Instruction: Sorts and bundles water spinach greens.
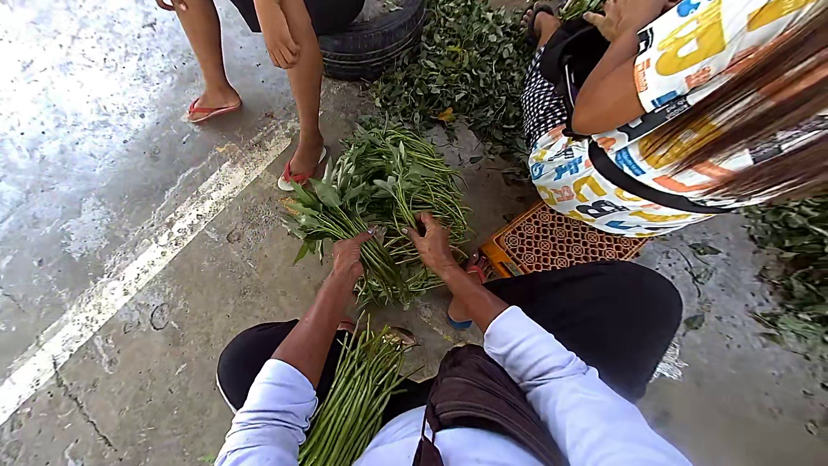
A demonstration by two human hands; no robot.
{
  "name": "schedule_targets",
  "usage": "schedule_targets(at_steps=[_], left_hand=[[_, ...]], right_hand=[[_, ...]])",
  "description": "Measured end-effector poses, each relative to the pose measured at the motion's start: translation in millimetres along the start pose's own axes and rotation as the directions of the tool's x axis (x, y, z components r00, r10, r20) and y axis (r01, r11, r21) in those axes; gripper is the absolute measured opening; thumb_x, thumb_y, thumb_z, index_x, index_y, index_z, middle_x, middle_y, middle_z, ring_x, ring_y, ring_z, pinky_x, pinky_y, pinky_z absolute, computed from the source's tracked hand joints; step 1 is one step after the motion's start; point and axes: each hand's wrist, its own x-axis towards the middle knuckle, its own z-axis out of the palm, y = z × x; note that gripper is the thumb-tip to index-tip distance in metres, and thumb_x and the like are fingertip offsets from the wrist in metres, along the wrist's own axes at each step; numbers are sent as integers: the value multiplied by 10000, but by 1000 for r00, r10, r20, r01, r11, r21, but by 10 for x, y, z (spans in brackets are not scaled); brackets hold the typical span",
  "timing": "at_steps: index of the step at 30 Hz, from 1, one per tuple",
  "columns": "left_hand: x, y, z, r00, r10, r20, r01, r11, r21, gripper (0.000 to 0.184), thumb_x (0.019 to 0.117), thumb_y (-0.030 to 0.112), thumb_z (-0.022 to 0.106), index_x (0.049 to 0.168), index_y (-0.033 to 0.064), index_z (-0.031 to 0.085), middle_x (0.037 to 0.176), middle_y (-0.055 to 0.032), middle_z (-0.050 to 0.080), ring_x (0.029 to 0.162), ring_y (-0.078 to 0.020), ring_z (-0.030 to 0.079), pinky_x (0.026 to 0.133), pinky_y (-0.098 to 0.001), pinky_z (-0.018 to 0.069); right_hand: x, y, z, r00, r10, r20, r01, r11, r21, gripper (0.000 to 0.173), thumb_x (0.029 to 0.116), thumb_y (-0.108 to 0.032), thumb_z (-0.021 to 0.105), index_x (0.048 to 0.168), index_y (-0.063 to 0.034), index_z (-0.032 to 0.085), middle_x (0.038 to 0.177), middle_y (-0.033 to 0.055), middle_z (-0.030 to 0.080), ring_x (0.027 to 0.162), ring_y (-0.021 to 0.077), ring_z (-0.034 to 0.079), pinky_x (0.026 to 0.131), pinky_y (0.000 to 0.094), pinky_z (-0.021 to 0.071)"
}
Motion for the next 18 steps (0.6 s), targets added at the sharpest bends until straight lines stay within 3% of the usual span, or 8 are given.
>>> schedule_targets(at_steps=[2,5,8,11,15,18], left_hand=[[-25,-43,22,999,-27,21,26,999,31,396,853,32,797,1207,-26,630,1056,-146,741,945,-234,720,849,-419,594],[-93,-35,45,996,-48,77,43,996,74,496,868,103,808,1294,-11,582,1198,-157,676,1063,-243,666,934,-446,556],[-148,-26,62,991,-64,118,53,994,91,468,859,106,816,1264,-5,611,1186,-134,690,1055,-221,668,929,-424,556],[-98,-127,63,995,-29,96,22,998,66,438,840,27,809,1233,-15,621,1147,-128,716,1034,-206,687,915,-407,566],[-43,-120,62,997,55,55,-56,998,14,369,869,-45,744,1212,-66,607,1046,-159,749,977,-225,726,899,-393,586],[23,130,14,977,204,66,-201,979,-40,408,870,-63,729,1242,-53,562,1019,-151,742,970,-239,727,901,-408,599]], right_hand=[[-147,-17,89,993,-97,68,101,993,-59,355,1000,-218,691,1230,37,606,1048,251,677,928,387,682,839,566,562],[-206,26,214,963,-216,158,230,970,-77,326,1041,-219,619,1216,56,622,1077,243,683,986,377,691,895,551,554],[-209,99,264,927,-335,167,352,932,-89,310,1050,-181,588,1240,62,622,1138,249,673,1045,380,689,927,541,554],[-212,146,259,891,-415,187,434,898,-76,269,1045,-134,583,1219,64,636,1115,251,673,1014,385,696,889,537,566],[-209,383,127,878,-332,345,397,908,-136,469,1024,-297,633,1371,16,604,1234,226,694,1126,371,682,1020,581,482],[-118,984,-45,876,-205,436,393,827,-401,556,981,-418,674,1383,-39,613,1281,181,697,1213,360,650,1125,632,351]])
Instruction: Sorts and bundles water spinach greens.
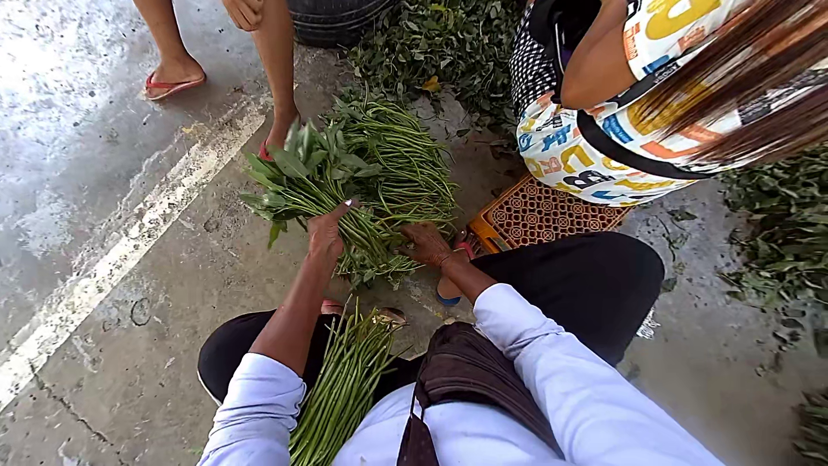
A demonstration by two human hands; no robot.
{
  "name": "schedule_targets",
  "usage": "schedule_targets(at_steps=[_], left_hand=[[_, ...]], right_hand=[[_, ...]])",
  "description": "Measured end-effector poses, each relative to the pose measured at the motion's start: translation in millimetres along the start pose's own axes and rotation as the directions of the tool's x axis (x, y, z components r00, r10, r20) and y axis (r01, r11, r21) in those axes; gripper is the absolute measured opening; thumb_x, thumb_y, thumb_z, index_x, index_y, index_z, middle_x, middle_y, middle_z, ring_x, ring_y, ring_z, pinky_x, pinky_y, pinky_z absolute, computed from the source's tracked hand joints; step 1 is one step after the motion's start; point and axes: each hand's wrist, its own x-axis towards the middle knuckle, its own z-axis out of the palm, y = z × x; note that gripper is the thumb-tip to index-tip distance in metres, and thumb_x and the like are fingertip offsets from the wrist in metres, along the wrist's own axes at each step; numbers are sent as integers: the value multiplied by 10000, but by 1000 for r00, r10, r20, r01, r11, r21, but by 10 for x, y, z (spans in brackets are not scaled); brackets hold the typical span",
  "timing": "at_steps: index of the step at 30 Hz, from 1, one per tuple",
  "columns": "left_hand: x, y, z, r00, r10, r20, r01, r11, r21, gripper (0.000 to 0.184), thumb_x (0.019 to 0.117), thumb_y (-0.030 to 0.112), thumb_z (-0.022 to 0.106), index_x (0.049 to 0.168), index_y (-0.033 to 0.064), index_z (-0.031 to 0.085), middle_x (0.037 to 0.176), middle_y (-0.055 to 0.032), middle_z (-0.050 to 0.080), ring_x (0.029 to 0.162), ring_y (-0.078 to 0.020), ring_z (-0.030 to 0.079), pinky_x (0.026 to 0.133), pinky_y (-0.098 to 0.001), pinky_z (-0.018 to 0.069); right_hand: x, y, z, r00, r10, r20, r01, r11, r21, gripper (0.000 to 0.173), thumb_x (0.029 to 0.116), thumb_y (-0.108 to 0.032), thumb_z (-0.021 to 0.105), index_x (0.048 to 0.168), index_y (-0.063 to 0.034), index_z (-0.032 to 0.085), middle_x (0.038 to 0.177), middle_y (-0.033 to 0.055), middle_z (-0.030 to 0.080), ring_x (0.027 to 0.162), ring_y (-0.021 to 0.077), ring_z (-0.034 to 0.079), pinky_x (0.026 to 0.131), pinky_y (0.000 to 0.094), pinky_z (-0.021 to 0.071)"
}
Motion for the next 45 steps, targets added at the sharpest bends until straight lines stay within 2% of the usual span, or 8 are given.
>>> schedule_targets(at_steps=[3,11,16,21,25,28,33,45], left_hand=[[95,393,-112,992,128,20,-126,988,-92,354,891,-67,701,1217,-50,564,1011,-164,748,980,-273,734,912,-437,603],[-22,964,-415,849,529,1,-517,828,216,653,742,-89,810,1287,-8,460,1038,-81,734,969,-187,737,901,-362,626],[-77,893,-420,883,470,26,-437,799,413,712,739,-32,835,1349,-38,468,1164,-86,682,1037,-118,701,931,-305,601],[-37,870,-389,918,394,45,-393,891,225,632,745,-115,793,1289,-25,484,1027,-108,731,915,-220,747,855,-374,643],[-54,902,-355,931,364,24,-361,911,200,607,764,-123,781,1279,-21,477,1011,-98,726,889,-213,752,832,-357,652],[-45,888,-351,927,374,30,-372,905,207,601,748,-114,790,1255,-16,484,989,-93,733,886,-200,750,841,-345,645],[-26,848,-337,934,356,28,-354,914,198,602,745,-119,794,1254,-32,485,1002,-117,733,881,-213,755,832,-346,651],[-27,849,-322,939,344,23,-342,920,192,549,757,-128,779,1219,-25,501,977,-103,736,853,-210,759,808,-343,657]], right_hand=[[-115,472,53,968,235,90,-223,967,-125,505,998,-367,668,1391,-53,621,1348,212,649,1321,404,565,1181,693,232],[141,254,-7,969,211,-125,-222,972,-78,329,954,-119,696,1260,2,681,1318,266,626,1285,461,559,1056,636,440],[352,95,163,995,4,-96,-33,951,-307,707,828,-109,828,1475,-80,543,1431,231,576,1343,466,516,1032,699,400],[354,61,323,993,20,-113,-58,938,-341,350,924,88,599,1249,-13,678,1236,277,657,1181,494,607,962,692,432],[370,50,231,973,15,-230,-67,973,-221,181,954,-3,613,1086,-4,736,1136,249,684,1125,465,629,932,649,459],[379,11,158,974,-32,-226,-1,990,-144,164,942,-30,647,1076,-22,741,1094,225,690,1098,432,647,903,618,478],[362,59,374,965,125,232,-54,955,-290,286,947,-9,644,1230,-33,671,1210,220,685,1174,430,623,1009,640,405],[299,145,348,948,195,253,-47,869,-493,240,928,34,614,1147,24,712,1239,239,654,1246,443,565,1039,659,370]])
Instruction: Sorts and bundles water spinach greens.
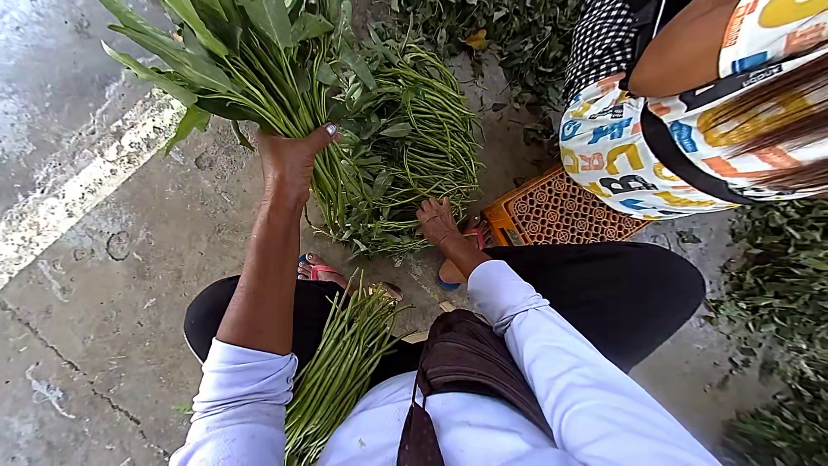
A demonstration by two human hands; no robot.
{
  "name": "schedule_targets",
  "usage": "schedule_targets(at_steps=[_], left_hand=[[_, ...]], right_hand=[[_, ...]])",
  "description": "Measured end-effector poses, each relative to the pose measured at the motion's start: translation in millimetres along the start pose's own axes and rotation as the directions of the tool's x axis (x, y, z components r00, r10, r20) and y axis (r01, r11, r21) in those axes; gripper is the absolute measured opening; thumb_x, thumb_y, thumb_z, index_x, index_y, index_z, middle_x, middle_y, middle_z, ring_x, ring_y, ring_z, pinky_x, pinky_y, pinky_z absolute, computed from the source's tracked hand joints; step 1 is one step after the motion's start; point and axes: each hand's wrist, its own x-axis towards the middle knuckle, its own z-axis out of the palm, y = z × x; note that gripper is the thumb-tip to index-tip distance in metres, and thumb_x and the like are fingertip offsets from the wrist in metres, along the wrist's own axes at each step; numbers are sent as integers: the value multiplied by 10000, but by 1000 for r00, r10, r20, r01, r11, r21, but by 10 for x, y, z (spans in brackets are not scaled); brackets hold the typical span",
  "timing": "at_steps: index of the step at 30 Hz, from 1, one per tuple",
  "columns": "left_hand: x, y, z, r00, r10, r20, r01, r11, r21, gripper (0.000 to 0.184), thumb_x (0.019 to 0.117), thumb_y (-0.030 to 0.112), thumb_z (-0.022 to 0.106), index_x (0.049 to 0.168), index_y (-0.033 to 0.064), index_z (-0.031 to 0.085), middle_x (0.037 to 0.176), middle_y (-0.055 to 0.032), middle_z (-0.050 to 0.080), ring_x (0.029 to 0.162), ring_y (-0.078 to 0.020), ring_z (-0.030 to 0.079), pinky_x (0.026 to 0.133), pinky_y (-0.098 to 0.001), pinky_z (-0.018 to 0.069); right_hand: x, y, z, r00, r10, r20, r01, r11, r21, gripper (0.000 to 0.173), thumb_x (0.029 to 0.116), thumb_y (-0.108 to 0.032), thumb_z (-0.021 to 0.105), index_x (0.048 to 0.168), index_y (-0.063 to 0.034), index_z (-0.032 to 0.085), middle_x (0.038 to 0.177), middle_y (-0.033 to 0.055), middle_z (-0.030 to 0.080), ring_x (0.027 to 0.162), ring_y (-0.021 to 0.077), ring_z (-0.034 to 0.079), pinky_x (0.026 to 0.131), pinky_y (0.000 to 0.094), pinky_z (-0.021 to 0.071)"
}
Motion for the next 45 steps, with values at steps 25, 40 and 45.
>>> schedule_targets(at_steps=[25,40,45], left_hand=[[-15,-144,62,944,-330,18,329,930,-162,379,867,-38,739,1209,13,584,951,-113,752,843,-216,746,767,-376,631],[-278,-600,365,804,-588,83,589,771,-241,450,835,1,787,1239,-14,591,1077,-167,697,942,-251,696,833,-437,593],[-342,-580,396,849,-517,112,529,826,-195,436,860,-1,773,1258,-10,595,1124,-140,727,993,-216,710,874,-402,586]], right_hand=[[-187,596,-2060,910,387,-152,-299,863,408,311,1029,-239,607,1257,-41,683,1242,239,681,1244,447,595,1097,747,293],[-304,-802,-1316,891,118,-439,225,725,651,341,1094,-214,502,1316,24,605,1060,249,710,978,416,712,883,589,554],[-333,-806,-1153,822,62,-566,328,761,560,312,1080,-132,497,1309,32,633,1159,234,705,1041,394,713,884,571,565]])
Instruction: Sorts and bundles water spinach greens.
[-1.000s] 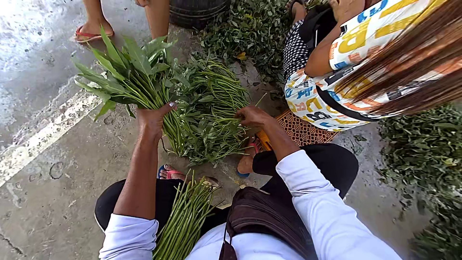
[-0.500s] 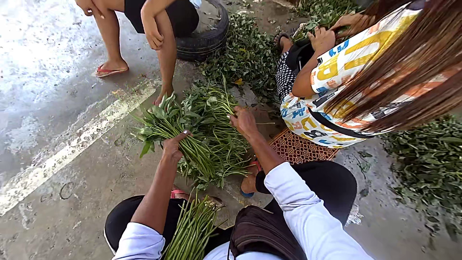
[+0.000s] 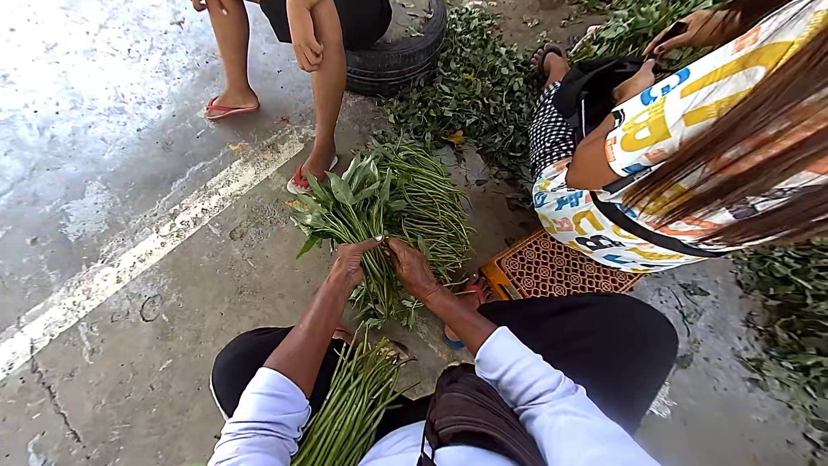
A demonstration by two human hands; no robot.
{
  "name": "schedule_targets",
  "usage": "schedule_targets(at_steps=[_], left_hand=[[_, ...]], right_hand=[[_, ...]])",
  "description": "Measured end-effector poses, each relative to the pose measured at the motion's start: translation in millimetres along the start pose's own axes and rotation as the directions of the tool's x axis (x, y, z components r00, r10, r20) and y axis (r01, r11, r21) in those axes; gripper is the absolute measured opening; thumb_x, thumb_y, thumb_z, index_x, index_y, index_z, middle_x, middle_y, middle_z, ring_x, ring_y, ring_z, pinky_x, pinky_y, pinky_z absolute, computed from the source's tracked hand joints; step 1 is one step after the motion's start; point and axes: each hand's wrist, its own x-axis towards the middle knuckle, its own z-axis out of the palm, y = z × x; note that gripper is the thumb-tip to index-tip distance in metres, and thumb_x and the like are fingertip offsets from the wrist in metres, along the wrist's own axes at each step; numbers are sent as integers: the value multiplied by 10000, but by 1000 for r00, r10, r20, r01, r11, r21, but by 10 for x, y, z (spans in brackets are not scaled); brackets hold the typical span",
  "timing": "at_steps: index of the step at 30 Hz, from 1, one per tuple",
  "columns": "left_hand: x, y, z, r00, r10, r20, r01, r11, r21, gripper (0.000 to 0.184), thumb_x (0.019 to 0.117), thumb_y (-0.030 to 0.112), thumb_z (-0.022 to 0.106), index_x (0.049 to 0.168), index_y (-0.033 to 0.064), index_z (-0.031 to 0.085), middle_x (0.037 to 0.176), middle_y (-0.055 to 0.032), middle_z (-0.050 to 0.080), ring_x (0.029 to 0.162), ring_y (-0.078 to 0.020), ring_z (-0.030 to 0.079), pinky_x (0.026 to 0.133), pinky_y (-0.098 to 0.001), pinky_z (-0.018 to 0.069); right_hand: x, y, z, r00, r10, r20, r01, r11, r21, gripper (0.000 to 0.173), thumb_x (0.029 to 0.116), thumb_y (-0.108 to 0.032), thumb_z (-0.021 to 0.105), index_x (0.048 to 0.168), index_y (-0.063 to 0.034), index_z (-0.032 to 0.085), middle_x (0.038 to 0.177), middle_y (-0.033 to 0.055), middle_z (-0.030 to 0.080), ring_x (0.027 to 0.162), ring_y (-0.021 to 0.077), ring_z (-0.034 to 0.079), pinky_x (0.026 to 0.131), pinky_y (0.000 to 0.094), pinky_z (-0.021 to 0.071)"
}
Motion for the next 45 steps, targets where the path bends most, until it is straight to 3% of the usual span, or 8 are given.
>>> schedule_targets(at_steps=[5,11,19,22,26,29,36,45], left_hand=[[-71,-22,4,976,214,28,-215,963,165,600,828,-8,808,1357,27,527,1200,-101,700,1078,-177,674,953,-388,553],[-15,-100,12,926,267,266,-357,847,393,682,749,-23,856,1345,-43,526,1201,-148,693,1123,-195,676,1017,-392,556],[-78,266,-120,966,40,254,-123,939,322,417,813,-90,753,1193,-22,595,985,-109,754,924,-200,735,866,-367,611],[-36,447,-176,966,197,168,-236,936,260,455,815,-120,739,1215,-15,551,969,-109,754,912,-209,745,854,-370,624],[31,467,-200,966,250,69,-259,936,238,530,809,-124,739,1272,-6,509,995,-123,744,895,-220,748,831,-366,632],[51,411,-190,979,199,36,-201,947,251,481,822,-102,750,1248,-24,541,978,-130,754,868,-207,748,813,-352,626],[129,281,-213,991,131,23,-133,952,276,465,842,-103,731,1260,-38,537,1002,-144,748,875,-209,743,823,-346,617],[104,117,-129,994,51,97,-77,955,286,414,849,-116,717,1224,-48,554,974,-150,754,853,-213,748,810,-344,618]], right_hand=[[56,16,-115,992,125,-23,-113,947,301,403,1094,-254,452,1228,59,669,1219,246,650,1136,351,638,992,519,509],[551,-296,-457,919,389,61,-268,504,821,550,1125,-381,301,1453,33,458,1412,183,560,1282,193,570,1081,403,491],[407,297,-735,950,243,195,-311,790,528,471,1117,-329,375,1343,31,578,1167,146,697,1033,182,696,916,376,580],[-31,821,-585,808,429,403,-490,870,56,396,1093,-279,489,1131,64,681,1039,236,700,980,355,681,925,561,529],[-632,1143,4,526,506,684,-385,859,-339,382,945,-189,735,1306,-71,695,1398,278,572,1295,459,549,1066,657,432],[-677,1286,204,621,486,615,-350,874,-337,492,926,-85,724,1407,-88,622,1548,212,469,1415,442,442,1110,669,376],[-175,718,-477,869,433,240,-399,900,-178,200,961,16,613,1147,19,685,1157,233,698,1106,428,666,953,643,511],[-29,574,-649,921,389,-3,-383,907,-172,379,913,73,631,1283,-9,638,1369,239,591,1208,420,624,996,576,522]])
